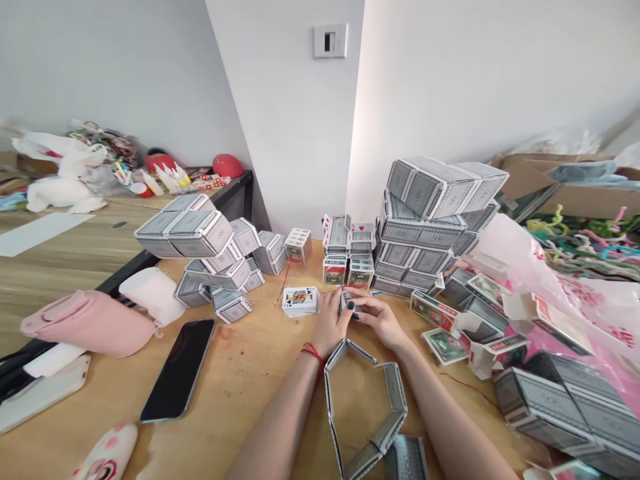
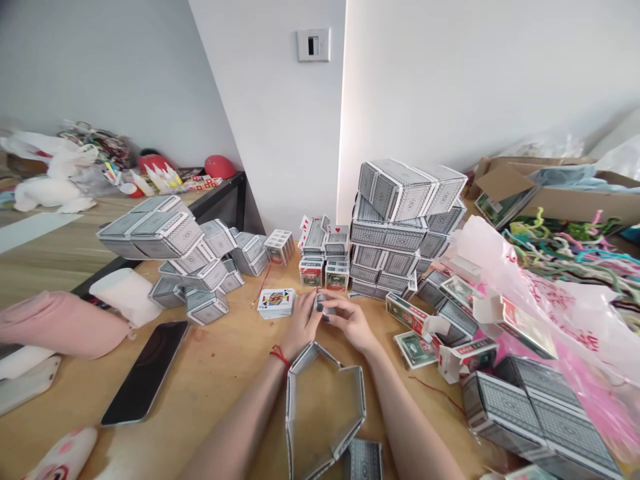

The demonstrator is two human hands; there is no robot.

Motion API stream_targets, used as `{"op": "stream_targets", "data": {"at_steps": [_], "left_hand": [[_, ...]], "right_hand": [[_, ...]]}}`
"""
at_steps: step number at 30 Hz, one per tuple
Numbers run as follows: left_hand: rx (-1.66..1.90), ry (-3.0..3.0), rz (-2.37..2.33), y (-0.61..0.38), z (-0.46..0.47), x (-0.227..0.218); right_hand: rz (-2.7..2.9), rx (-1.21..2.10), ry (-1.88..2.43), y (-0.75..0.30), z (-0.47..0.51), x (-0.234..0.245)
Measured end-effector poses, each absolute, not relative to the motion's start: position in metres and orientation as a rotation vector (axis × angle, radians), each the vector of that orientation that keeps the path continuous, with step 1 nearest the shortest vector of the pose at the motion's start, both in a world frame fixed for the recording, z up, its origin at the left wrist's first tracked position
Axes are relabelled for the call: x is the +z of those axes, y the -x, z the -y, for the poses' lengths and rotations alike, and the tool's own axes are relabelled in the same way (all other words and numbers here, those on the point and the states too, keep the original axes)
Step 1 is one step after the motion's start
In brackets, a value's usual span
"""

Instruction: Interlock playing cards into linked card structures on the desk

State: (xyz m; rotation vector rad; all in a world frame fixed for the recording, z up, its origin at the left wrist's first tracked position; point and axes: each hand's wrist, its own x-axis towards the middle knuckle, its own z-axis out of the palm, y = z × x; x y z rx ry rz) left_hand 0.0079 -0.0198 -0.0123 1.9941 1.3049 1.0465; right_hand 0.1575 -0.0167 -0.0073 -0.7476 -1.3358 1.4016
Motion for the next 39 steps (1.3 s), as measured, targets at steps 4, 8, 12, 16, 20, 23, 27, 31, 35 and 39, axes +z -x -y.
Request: {"op": "stream_targets", "data": {"at_steps": [4,8,12,16,20,23,27,31,35,39], "left_hand": [[1.046,-1.991,-1.31,-0.008,0.019,-0.014],[1.048,-2.025,-1.316,-0.008,0.017,-0.018],[1.039,-2.038,-1.335,-0.008,0.016,-0.021],[1.055,-2.033,-1.323,-0.008,0.017,-0.02],[1.058,-2.008,-1.313,-0.008,0.017,-0.017],[1.056,-1.997,-1.315,-0.007,0.017,-0.015],[1.067,-1.994,-1.31,-0.007,0.017,-0.015],[1.093,-1.974,-1.308,-0.008,0.016,-0.014],[1.097,-1.962,-1.33,-0.009,0.016,-0.014],[1.107,-1.944,-1.314,-0.009,0.016,-0.015]], "right_hand": [[1.357,1.38,0.721,-0.157,0.016,-0.008],[1.402,1.351,0.759,-0.157,0.016,-0.005],[1.408,1.352,0.761,-0.156,0.016,-0.003],[1.36,1.347,0.754,-0.154,0.016,-0.007],[1.354,1.354,0.792,-0.153,0.015,-0.012],[1.349,1.362,0.816,-0.152,0.015,-0.015],[1.353,1.365,0.817,-0.151,0.015,-0.016],[1.443,1.282,0.86,-0.152,0.014,-0.017],[1.553,1.132,0.896,-0.154,0.014,-0.013],[1.647,1.034,0.882,-0.152,0.016,-0.009]]}}
